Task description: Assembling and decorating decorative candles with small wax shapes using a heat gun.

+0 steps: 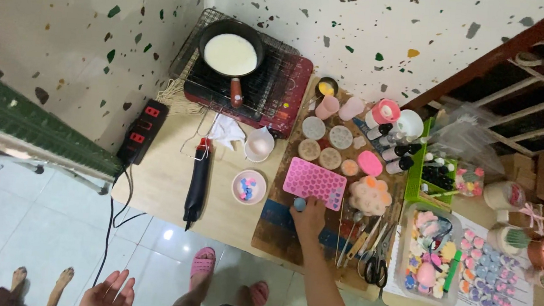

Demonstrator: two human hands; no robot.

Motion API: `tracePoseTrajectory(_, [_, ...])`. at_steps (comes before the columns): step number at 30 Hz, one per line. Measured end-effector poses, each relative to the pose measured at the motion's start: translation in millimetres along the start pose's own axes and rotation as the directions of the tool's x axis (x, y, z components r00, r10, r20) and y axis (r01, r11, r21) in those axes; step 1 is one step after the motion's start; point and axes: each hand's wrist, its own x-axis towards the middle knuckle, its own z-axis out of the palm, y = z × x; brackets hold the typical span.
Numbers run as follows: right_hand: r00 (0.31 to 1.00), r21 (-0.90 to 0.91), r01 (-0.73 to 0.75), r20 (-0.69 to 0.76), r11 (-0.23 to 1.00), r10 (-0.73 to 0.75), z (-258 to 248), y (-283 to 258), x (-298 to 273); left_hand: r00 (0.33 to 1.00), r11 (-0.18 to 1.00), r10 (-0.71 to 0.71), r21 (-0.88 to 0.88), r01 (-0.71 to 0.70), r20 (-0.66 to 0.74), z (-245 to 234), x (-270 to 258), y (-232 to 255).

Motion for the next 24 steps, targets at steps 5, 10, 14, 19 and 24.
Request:
tracePoseTrajectory(5, [0.999,0.01,-0.034,-0.023,0.999,0.035,12,-3,0,0.998,0.999,-0.046,0.022,0.045,0.049,1,33,-3])
tracePoseTrajectory(10, [0.997,0.115,-0.064,0.054,0.991,0.058,5,-15,-35,0.994,0.991,-0.088,0.11,0.081,0.068,8,54,-6])
tracePoseTrajectory(14, [0.991,0.158,-0.112,0.094,0.981,0.097,-18,-29,-61,0.984,0.991,-0.082,0.12,0.063,0.156,15,66,-10])
tracePoseTrajectory(19, [0.979,0.139,-0.155,0.151,0.978,0.134,-24,-24,-76,0.941,0.986,-0.116,0.152,0.07,0.319,20,157,-18])
tracePoseTrajectory(24, [0.989,0.129,-0.144,0.059,0.981,0.138,0,11,-110,0.882,0.941,-0.211,0.333,0.066,0.421,105,148,-35])
